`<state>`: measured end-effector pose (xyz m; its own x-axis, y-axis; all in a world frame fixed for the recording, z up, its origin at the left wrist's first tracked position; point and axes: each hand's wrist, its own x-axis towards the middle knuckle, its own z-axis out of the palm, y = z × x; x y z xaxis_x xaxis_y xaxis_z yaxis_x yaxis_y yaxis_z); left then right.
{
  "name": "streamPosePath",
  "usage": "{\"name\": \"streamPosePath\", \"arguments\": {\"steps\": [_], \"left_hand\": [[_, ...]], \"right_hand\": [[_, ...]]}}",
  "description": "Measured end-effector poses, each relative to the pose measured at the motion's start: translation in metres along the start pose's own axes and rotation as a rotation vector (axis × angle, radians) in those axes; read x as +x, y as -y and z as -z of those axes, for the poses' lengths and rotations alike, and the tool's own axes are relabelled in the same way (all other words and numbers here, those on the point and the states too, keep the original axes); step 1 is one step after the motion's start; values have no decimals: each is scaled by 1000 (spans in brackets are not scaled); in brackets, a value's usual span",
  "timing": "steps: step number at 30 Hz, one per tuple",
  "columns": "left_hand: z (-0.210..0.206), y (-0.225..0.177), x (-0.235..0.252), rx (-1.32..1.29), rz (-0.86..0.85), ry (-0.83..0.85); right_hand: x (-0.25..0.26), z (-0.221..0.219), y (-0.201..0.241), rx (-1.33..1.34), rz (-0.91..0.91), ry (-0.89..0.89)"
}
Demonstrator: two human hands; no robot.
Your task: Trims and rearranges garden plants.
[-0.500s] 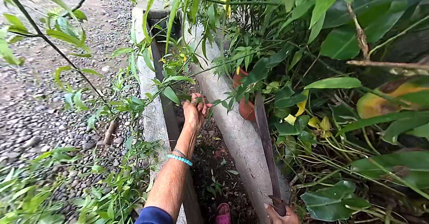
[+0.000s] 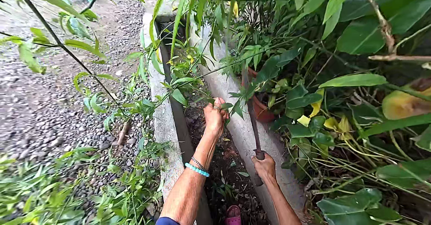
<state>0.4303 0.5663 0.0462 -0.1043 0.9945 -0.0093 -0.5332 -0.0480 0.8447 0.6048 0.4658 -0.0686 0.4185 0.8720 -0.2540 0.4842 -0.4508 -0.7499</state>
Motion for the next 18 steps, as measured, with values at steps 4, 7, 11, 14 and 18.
{"name": "streamPosePath", "arguments": {"steps": [4, 7, 11, 14, 18], "left_hand": [[-2, 14, -10, 101, 7, -15], [-2, 25, -21, 222, 26, -7], [-10, 35, -33, 197, 37, -21], [-18, 8, -48, 205, 21, 18], [52, -37, -41, 608, -140, -143]], "right_hand": [[33, -17, 20, -52, 7, 26], [55, -15, 40, -67, 16, 28], [76, -10, 59, -168, 66, 10], [89, -7, 42, -320, 34, 67], [38, -42, -55, -313, -126, 215]]}}
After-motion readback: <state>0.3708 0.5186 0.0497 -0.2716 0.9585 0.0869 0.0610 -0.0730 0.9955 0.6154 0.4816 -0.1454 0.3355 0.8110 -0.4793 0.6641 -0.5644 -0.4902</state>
